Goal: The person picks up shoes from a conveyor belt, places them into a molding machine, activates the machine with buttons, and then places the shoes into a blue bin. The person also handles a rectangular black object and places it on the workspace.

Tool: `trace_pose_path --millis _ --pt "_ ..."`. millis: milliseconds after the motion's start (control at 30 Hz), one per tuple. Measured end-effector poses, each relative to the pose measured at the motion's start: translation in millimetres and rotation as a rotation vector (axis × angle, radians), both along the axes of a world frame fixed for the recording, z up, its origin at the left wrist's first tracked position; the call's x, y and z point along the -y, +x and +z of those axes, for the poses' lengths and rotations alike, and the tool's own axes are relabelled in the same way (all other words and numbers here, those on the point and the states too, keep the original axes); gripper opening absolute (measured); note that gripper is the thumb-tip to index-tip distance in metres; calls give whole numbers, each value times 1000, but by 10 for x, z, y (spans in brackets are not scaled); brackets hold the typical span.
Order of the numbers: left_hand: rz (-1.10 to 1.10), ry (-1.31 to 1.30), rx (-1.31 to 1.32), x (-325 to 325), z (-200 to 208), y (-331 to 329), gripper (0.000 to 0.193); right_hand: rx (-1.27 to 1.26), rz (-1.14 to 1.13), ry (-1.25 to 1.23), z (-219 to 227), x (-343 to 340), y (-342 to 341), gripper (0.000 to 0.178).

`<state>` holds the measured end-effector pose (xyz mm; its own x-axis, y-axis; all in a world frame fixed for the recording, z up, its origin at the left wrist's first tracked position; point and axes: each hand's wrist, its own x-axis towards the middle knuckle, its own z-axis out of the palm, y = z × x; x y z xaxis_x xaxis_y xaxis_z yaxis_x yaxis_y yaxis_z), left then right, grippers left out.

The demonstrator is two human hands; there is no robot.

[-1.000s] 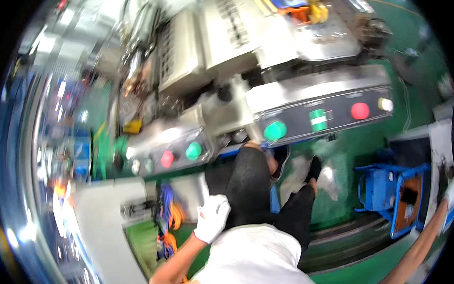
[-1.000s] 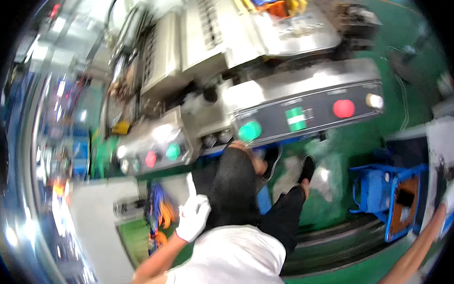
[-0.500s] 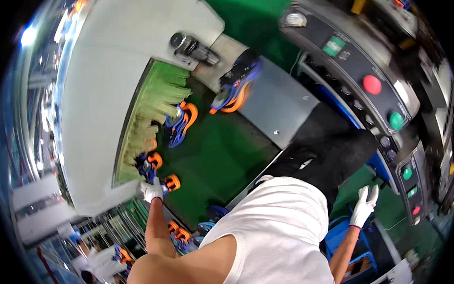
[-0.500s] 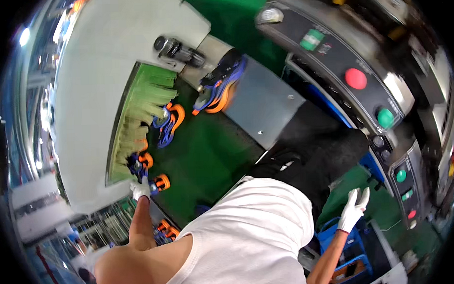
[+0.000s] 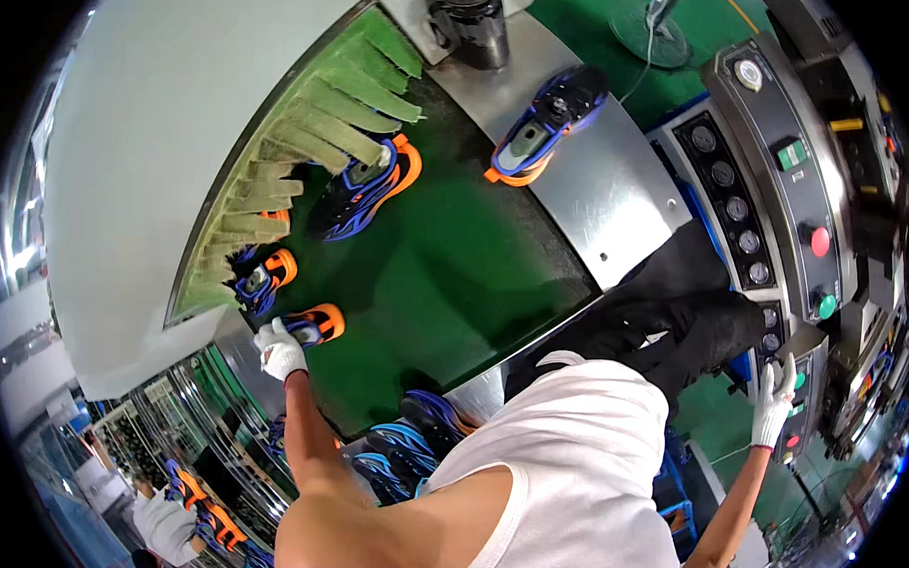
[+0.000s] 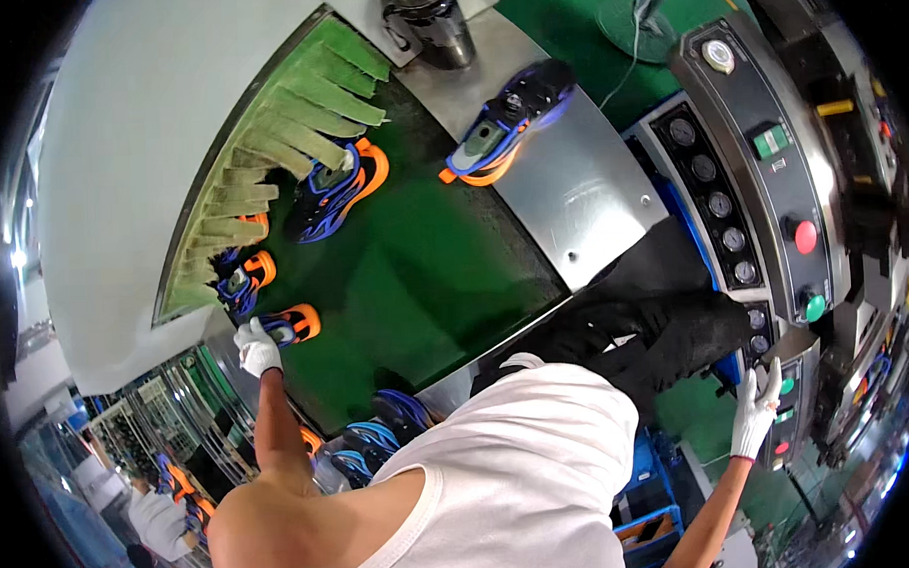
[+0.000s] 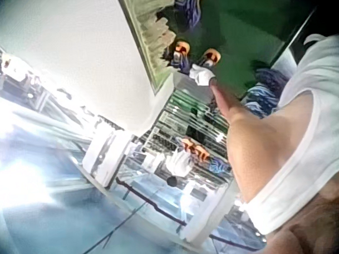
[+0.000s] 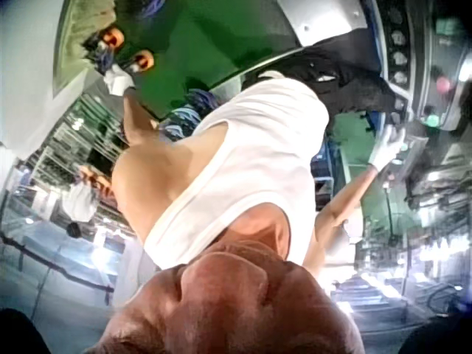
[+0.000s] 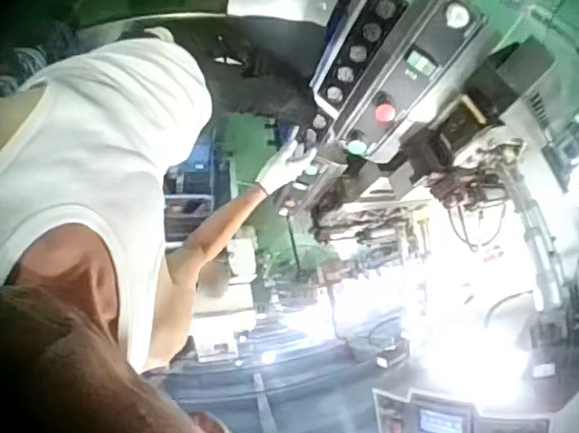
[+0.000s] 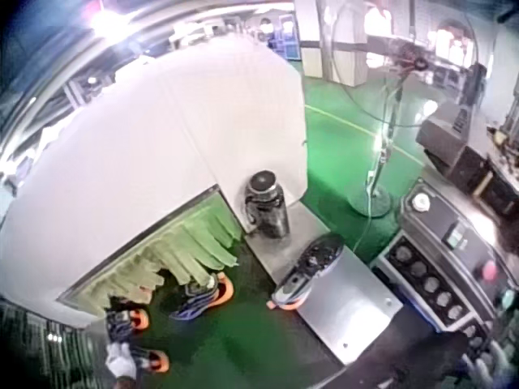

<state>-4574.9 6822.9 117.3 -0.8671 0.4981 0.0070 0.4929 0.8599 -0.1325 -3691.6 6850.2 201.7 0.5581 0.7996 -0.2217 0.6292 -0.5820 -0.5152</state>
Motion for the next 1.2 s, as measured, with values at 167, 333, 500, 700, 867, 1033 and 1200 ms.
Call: trace_pose_path --millis 167,333,500,700,867,1033,1200 --pt "-384 289 294 -230 135 1096 32 -137 91 171 167 -211 -416 55" --pt "-721 307 394 -764 122 1632 25 -233 264 170 493 -549 -1261 63" --pt "-1159 379 557 -1394 662 2571 16 -201 670 342 807 -667 -2028 66" --pt "-1850 544 1044 -1855 1574 4869 22 498 628 278 1006 -663 -2351 34" --pt "-2373 543 1269 -1755 2274 6588 23 286 165 409 1442 21 -1202 35" --pt "-2841 74 1327 -1259 2907 7871 50 -398 -477 467 1254 1242 -761 63" --pt "-2749 548 1117 -1679 2578 9670 53 -1101 -1006 1262 152 1938 -1141 84"
